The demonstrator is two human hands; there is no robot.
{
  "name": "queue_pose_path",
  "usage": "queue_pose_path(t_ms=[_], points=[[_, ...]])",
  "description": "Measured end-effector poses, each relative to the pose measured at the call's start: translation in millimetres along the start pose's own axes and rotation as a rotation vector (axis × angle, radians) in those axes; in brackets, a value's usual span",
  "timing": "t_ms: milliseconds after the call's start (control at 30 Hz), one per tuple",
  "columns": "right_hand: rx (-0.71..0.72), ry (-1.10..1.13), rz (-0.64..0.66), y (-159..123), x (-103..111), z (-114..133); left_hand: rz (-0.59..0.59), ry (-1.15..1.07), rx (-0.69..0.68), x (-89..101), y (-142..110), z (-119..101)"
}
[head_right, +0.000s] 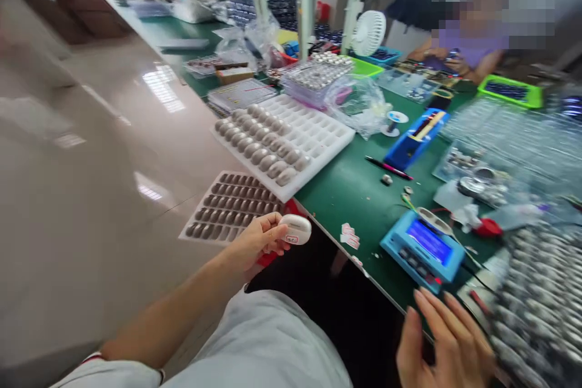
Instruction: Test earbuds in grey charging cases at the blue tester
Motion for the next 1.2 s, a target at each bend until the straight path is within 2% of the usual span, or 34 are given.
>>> queue_pose_path(t_ms=[33, 100, 233, 300, 400, 500, 567, 633, 700, 767, 800, 933, 1033, 1100, 1200], points=[[-0.012, -0.03, -0.015, 0.3, -0.4, 10.2, 0.074, -0.018, 0.003, -23.3, 6.3, -1.6], [-0.069, 0.034, 0.035, 7.6, -12.5, 24.6, 0.212, -0.007, 0.011, -68.3, 17.2, -3.5], [-0.321, 0.224, 0.149, 26.4, -34.4, 13.1, 0.445, 0.086, -0.07, -146.2, 26.0, -13.5], [-0.468, 0.368, 0.209, 27.5, -41.3, -2.9, 0.542, 0.148, -0.185, -173.8, 22.6, -24.2], [-0.669, 0.583, 0.231, 21.1, -45.4, -26.1, 0.635, 0.261, -0.321, -195.0, 15.6, -33.9], [-0.765, 0.686, 0.211, 17.9, -44.7, -40.8, 0.681, 0.307, -0.349, -198.8, 15.4, -33.3], [-0.711, 0.59, 0.148, 24.7, -33.6, -44.9, 0.667, 0.286, -0.338, -195.6, 21.0, -31.7], [-0.533, 0.342, 0.018, 39.0, -10.5, -38.0, 0.617, 0.255, -0.319, -190.5, 30.0, -30.6], [-0.288, 0.096, -0.091, 51.9, 7.0, -15.3, 0.583, 0.229, -0.303, -187.4, 37.6, -30.1], [-0.099, -0.028, -0.083, 58.4, 3.1, 7.4, 0.57, 0.228, -0.309, -186.5, 41.9, -30.6], [-0.048, -0.048, -0.057, 59.7, -3.5, 14.7, 0.565, 0.238, -0.322, -185.9, 42.8, -31.2], [-0.075, -0.01, -0.01, 59.4, -28.9, 19.2, 0.539, 0.3, -0.369, -178.3, 44.6, -30.1], [-0.098, 0.046, 0.006, 62.2, -38.8, 17.0, 0.522, 0.345, -0.375, -167.5, 51.1, -27.7], [-0.095, 0.051, -0.005, 69.6, -35.7, 12.0, 0.499, 0.366, -0.377, -158.8, 60.3, -28.9], [-0.119, -0.033, -0.057, 87.1, -21.6, -9.4, 0.467, 0.326, -0.356, -146.6, 78.5, -32.9]])
Point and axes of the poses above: each hand's wrist, its own y-axis towards the middle knuckle, its own x-axis out of the back of the hand, z = x × y, the point moved 10 cm from there along y, towards the middle knuckle, and after that the axes turned 4 degrees about y, right-handed, at the moved point
